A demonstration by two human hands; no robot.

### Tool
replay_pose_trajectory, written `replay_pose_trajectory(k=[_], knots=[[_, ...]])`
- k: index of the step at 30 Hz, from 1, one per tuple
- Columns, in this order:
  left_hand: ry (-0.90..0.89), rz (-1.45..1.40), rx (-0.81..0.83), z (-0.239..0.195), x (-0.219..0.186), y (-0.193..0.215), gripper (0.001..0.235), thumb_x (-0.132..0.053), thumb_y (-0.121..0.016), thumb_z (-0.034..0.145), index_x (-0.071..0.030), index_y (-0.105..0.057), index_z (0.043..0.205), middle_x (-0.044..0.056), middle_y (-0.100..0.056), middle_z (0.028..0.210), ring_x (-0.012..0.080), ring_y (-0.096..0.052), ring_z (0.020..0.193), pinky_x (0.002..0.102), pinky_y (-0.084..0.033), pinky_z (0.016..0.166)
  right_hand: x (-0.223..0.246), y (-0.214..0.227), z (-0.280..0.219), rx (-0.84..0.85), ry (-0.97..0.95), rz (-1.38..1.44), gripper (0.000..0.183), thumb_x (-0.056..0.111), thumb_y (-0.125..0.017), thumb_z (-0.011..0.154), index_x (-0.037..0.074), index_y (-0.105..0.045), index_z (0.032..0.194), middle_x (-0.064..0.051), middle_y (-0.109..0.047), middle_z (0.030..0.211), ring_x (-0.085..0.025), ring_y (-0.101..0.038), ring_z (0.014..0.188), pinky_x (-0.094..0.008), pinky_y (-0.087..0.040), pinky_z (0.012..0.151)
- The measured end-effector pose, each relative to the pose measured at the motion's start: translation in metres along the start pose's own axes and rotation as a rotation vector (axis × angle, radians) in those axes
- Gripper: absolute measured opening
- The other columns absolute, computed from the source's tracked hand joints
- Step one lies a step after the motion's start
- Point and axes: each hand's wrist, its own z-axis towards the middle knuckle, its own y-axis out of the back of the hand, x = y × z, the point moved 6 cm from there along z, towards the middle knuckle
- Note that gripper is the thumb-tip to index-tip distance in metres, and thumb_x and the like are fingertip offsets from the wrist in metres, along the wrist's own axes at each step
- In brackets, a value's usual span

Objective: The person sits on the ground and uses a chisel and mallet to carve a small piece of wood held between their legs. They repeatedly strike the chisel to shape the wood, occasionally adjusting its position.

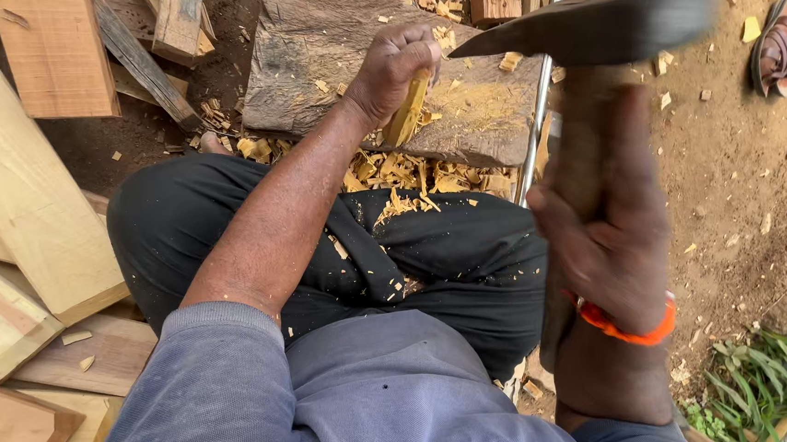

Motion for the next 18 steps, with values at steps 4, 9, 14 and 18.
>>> replay_pose_trajectory(k=[4,9,14,18], knots=[[-0.006,0.066,0.004,0.000,0.001,0.003,0.029,-0.027,-0.062,0.091,-0.015,-0.048,0.069,0.000,-0.045,0.071,0.0126,-0.044,0.066,0.035,-0.047,0.063,-0.009,-0.018,0.004,0.167,0.265,-0.310,0.091,-0.019,-0.064,0.089,0.009,-0.019,0.163,-0.024,-0.031,0.166,-0.034,-0.035,0.143,-0.041,-0.032,0.116],[-0.091,0.168,-0.049,0.002,-0.014,-0.002,0.026,-0.031,-0.057,0.091,-0.016,-0.050,0.071,-0.001,-0.046,0.071,0.0121,-0.047,0.067,0.035,-0.047,0.061,-0.054,-0.055,0.017,0.323,0.033,-0.455,0.091,-0.010,-0.074,0.086,0.007,-0.029,0.163,-0.019,-0.044,0.163,-0.027,-0.045,0.149,-0.036,-0.037,0.119],[-0.009,0.103,-0.044,-0.002,0.000,0.005,0.024,-0.030,-0.059,0.088,-0.016,-0.051,0.070,-0.001,-0.049,0.069,0.0119,-0.047,0.064,0.034,-0.044,0.059,-0.038,-0.020,0.001,0.142,0.025,-0.209,0.086,-0.011,-0.064,0.094,0.009,-0.023,0.167,-0.018,-0.043,0.170,-0.019,-0.052,0.132,-0.030,-0.045,0.107],[-0.059,0.053,-0.009,0.002,0.003,0.005,0.026,-0.027,-0.062,0.092,-0.014,-0.050,0.072,0.001,-0.049,0.072,0.0121,-0.046,0.068,0.034,-0.045,0.065,-0.022,-0.020,0.009,0.216,0.176,-0.128,0.089,-0.017,-0.059,0.094,0.011,-0.019,0.168,-0.017,-0.031,0.174,-0.020,-0.036,0.144,-0.033,-0.032,0.125]])
